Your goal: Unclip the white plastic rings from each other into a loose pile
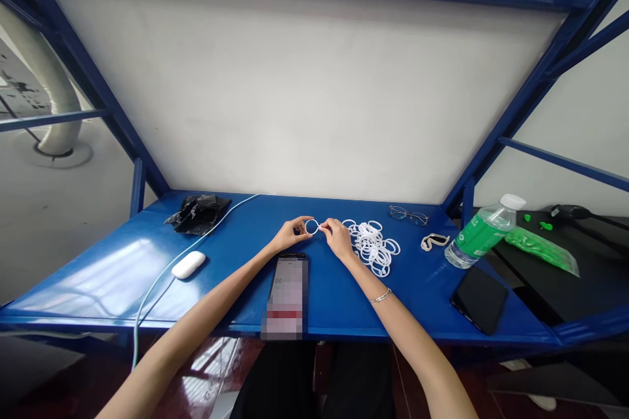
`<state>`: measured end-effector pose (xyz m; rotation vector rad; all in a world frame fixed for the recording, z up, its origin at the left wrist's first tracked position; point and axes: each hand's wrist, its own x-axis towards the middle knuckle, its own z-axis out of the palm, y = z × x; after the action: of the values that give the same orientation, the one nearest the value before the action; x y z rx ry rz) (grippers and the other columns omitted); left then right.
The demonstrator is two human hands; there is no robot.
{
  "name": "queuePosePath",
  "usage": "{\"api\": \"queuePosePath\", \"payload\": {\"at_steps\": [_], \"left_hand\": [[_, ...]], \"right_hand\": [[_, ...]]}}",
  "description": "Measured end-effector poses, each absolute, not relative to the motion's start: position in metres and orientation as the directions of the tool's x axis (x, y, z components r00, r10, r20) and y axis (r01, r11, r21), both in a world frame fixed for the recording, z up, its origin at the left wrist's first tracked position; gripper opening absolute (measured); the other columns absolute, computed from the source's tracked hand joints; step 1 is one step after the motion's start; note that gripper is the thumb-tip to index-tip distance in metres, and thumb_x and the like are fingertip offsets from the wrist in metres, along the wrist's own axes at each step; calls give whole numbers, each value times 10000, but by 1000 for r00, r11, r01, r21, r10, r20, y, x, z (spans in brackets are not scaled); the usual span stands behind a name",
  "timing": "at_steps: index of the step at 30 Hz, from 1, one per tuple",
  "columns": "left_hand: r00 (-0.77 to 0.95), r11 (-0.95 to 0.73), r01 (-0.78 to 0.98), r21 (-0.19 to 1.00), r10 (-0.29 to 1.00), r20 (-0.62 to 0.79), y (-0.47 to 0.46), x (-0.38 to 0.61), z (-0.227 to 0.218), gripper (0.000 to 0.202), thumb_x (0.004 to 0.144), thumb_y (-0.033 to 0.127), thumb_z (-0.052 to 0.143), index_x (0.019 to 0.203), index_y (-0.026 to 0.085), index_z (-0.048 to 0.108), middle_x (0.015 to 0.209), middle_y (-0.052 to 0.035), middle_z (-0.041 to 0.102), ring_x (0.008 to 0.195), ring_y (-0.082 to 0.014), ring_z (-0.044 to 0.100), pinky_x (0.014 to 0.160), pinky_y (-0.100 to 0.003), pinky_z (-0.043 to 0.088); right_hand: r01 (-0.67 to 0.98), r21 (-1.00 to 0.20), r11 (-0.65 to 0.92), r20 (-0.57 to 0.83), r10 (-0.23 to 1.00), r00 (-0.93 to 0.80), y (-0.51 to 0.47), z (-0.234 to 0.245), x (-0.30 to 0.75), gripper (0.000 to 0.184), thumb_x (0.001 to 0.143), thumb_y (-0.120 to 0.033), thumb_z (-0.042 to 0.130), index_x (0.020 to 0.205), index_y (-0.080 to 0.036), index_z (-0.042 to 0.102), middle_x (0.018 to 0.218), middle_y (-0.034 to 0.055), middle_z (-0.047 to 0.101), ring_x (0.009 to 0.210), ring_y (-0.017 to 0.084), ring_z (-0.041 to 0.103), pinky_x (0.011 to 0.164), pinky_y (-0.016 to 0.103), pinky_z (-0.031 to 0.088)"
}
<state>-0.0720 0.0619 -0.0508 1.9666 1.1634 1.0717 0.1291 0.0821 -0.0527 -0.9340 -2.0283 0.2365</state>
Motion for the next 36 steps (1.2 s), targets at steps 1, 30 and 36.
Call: {"api": "queuePosePath", "payload": {"at_steps": [1,30,36], "left_hand": [[287,-430,408,806,898,334,62,-72,-51,564,755,456,669,1236,184,550,701,15,621,640,-140,570,652,-257,477],[266,-457,414,787,888,376,59,-70,-47,539,746,411,687,1219,180,571,686,22,622,614,-123,565,623,-230,468],[244,-456,435,777,890,386,59,-69,-48,500,746,339,675,1208,179,573,690,24,611,591,-110,536,590,-217,445]], "right_hand": [[530,-476,702,636,691,-344,82,-52,129,212,928,-302,485,768,-214,593,779,41,661,738,210,618,654,313,460],[555,-390,735,692,631,-350,76,-49,128,267,948,-259,467,700,-214,558,722,38,647,703,202,598,634,297,435],[542,-402,738,697,630,-342,78,-49,127,251,946,-287,481,723,-215,572,745,40,660,721,203,611,651,307,456]]}}
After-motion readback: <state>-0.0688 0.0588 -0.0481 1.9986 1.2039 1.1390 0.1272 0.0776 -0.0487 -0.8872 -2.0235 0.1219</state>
